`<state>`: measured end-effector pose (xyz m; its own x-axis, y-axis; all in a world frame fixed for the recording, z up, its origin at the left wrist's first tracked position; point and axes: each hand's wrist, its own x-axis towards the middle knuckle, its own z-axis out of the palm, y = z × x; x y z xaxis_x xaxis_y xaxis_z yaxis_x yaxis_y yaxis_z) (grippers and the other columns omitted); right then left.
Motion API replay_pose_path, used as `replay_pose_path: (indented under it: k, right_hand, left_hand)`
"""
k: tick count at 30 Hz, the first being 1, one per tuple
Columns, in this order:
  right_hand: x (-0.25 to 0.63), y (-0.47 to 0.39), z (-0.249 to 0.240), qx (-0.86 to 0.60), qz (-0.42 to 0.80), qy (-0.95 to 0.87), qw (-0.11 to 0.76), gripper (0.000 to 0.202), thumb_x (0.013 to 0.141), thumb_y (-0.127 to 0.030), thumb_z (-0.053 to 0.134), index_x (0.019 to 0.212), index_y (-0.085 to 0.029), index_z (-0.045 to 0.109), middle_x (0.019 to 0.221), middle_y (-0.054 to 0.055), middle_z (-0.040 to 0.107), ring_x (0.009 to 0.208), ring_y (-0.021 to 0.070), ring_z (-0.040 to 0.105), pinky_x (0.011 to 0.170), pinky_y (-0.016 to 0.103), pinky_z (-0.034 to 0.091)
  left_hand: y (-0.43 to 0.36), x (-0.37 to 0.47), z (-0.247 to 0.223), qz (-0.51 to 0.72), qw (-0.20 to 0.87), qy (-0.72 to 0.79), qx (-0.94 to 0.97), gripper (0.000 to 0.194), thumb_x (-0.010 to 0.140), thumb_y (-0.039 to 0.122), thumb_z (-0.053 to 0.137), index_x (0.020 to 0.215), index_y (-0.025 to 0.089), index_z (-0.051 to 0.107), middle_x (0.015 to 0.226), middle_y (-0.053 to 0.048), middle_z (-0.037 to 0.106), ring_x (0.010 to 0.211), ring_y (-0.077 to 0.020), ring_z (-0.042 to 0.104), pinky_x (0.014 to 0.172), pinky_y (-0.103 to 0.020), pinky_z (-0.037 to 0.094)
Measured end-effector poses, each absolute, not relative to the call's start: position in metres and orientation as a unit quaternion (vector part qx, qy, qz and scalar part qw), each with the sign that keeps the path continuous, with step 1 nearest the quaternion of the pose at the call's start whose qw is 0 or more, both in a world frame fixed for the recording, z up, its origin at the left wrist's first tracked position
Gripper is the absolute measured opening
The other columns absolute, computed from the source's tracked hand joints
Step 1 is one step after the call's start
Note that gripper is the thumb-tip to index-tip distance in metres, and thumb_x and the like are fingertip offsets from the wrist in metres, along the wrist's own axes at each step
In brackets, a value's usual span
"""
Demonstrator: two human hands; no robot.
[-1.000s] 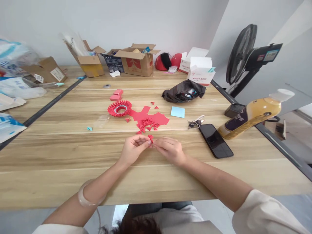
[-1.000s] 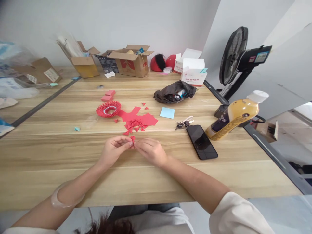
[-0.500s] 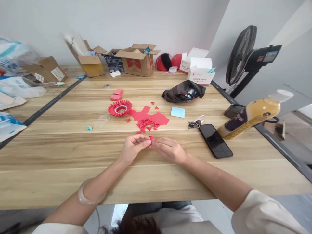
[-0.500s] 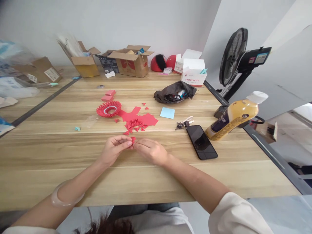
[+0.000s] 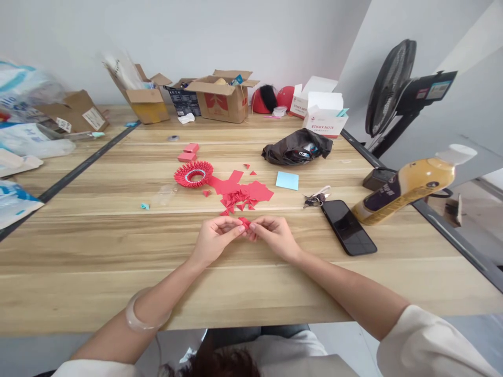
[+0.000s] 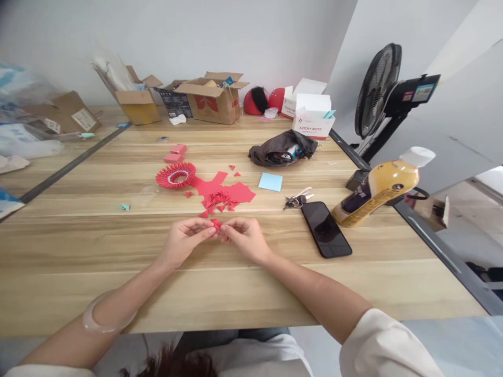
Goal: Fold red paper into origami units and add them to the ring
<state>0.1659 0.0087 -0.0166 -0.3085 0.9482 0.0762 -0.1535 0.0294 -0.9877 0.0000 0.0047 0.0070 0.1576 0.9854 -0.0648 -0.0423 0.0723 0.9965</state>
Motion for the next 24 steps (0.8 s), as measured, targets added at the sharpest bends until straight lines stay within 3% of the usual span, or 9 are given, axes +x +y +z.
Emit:
replay_pose_path:
  k: [6, 15, 24]
  right_hand:
    - [0.1649, 0.0132, -0.0212, -0.322, 0.708, -0.448, 0.441, 0.021, 0.072, -0.034, 0.066, 0.073, -0.014, 0.065, 0.072, 0.004, 0.067, 0.057, 0.01, 0.059, 0.052, 0.021, 0.045]
    - [0.1647, 0.012, -0.0181, -0.343, 0.646, -0.515, 0.447, 0.023, 0.076, -0.036, 0.061, 0.075, -0.014, 0.067, 0.064, 0.002, 0.064, 0.055, 0.0087, 0.056, 0.053, 0.021, 0.046]
    - [0.1647, 0.0159, -0.0255, -0.313, 0.697, -0.463, 0.45, 0.019, 0.074, -0.033, 0.064, 0.075, -0.014, 0.068, 0.071, 0.003, 0.067, 0.059, 0.0093, 0.058, 0.055, 0.021, 0.045]
  left_hand:
    - [0.0052, -0.0006, 0.0072, 0.458, 0.552, 0.464, 0.52, 0.016, 0.063, 0.023, 0.073, 0.073, 0.013, 0.066, 0.069, -0.004, 0.07, 0.065, -0.017, 0.066, 0.067, -0.028, 0.053]
    - [0.005, -0.0017, 0.0063, 0.446, 0.525, 0.477, 0.545, 0.017, 0.065, 0.027, 0.071, 0.073, 0.013, 0.065, 0.069, -0.005, 0.07, 0.065, -0.0175, 0.066, 0.066, -0.029, 0.053]
    - [0.006, -0.0027, 0.0059, 0.447, 0.518, 0.482, 0.547, 0.017, 0.065, 0.026, 0.071, 0.074, 0.013, 0.065, 0.07, -0.005, 0.069, 0.066, -0.0172, 0.066, 0.066, -0.028, 0.053]
